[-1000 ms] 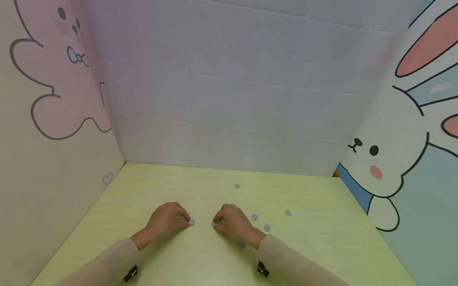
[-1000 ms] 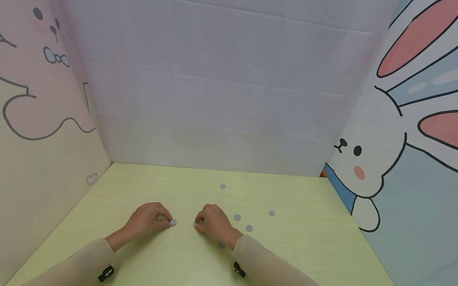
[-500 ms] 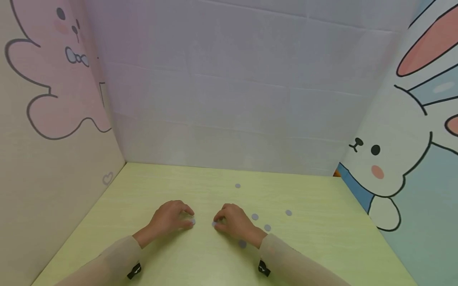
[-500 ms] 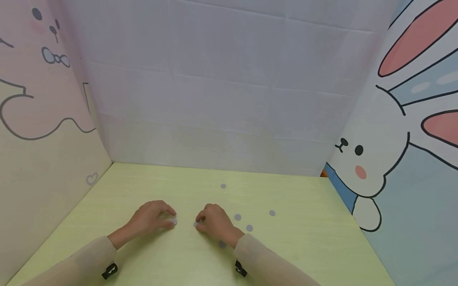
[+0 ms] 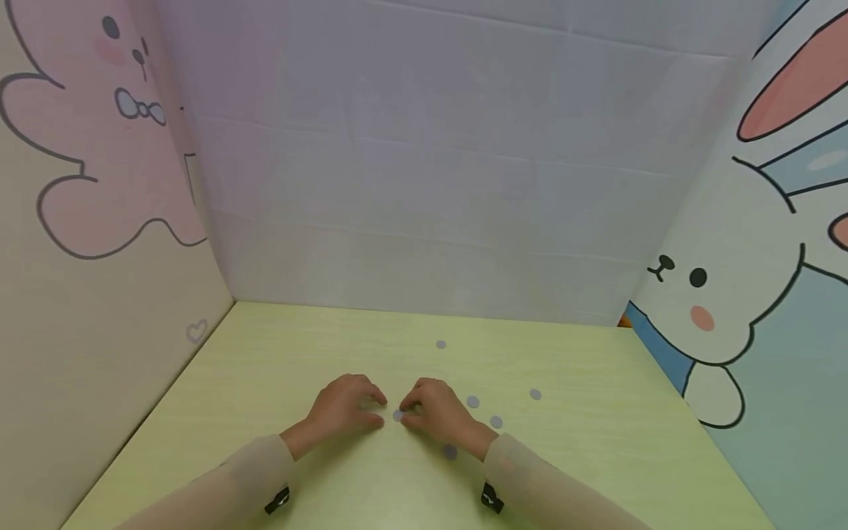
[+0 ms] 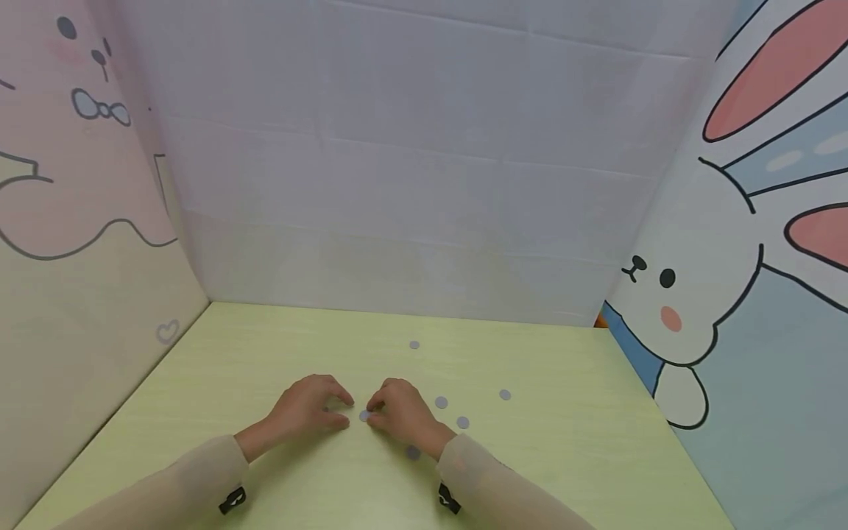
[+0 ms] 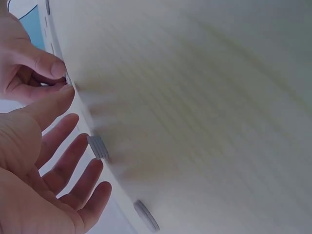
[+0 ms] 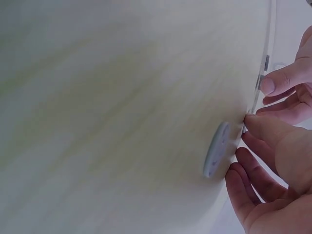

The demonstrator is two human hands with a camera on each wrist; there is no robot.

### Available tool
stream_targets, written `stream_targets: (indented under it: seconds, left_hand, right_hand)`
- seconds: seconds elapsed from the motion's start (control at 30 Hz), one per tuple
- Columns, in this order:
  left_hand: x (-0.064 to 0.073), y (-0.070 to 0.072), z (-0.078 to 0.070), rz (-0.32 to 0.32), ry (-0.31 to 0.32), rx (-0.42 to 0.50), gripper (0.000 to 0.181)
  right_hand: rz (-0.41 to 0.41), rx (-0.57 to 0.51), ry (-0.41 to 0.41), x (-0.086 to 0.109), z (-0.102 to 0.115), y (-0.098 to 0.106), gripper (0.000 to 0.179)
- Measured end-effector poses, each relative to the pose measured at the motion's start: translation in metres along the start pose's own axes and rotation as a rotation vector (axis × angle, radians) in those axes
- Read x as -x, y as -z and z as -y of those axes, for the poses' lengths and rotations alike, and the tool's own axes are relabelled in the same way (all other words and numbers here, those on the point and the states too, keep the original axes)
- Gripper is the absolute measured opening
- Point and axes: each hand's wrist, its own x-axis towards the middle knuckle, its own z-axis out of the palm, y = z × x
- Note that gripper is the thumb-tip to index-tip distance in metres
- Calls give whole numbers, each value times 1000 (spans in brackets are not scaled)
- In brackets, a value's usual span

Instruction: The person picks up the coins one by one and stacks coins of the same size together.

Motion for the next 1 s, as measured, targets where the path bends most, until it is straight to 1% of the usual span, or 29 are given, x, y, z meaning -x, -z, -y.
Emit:
stream_targets:
  seconds: [0.17, 0.3, 0.4, 0.5, 0.63, 0.83, 1.0]
  left_hand:
    - [-3, -4, -12, 12, 11, 7, 20]
    - [-3, -5, -20, 7, 8, -6, 17]
    - [-4, -6, -24, 2, 19, -7, 15]
    - [-5, -7, -26, -1, 31, -2, 12]
    - [-6, -10, -26, -10, 23, -8, 11]
    - [-5, -11, -27, -42, 19, -20, 8]
    - [-4, -12, -29, -66, 26, -11, 9]
  right_hand:
    - [-6, -18, -10, 1, -1, 1, 10]
    - [-19, -14, 7, 1, 0, 2, 7]
    - [-29, -12, 19, 2, 0, 2, 6]
    - [-39, -12, 27, 2, 1, 3, 5]
    - [-42, -25, 27, 3, 1, 3, 5]
    - [-44, -32, 30, 3, 1, 3, 4]
    - [-52, -36, 27, 4, 2, 3, 4]
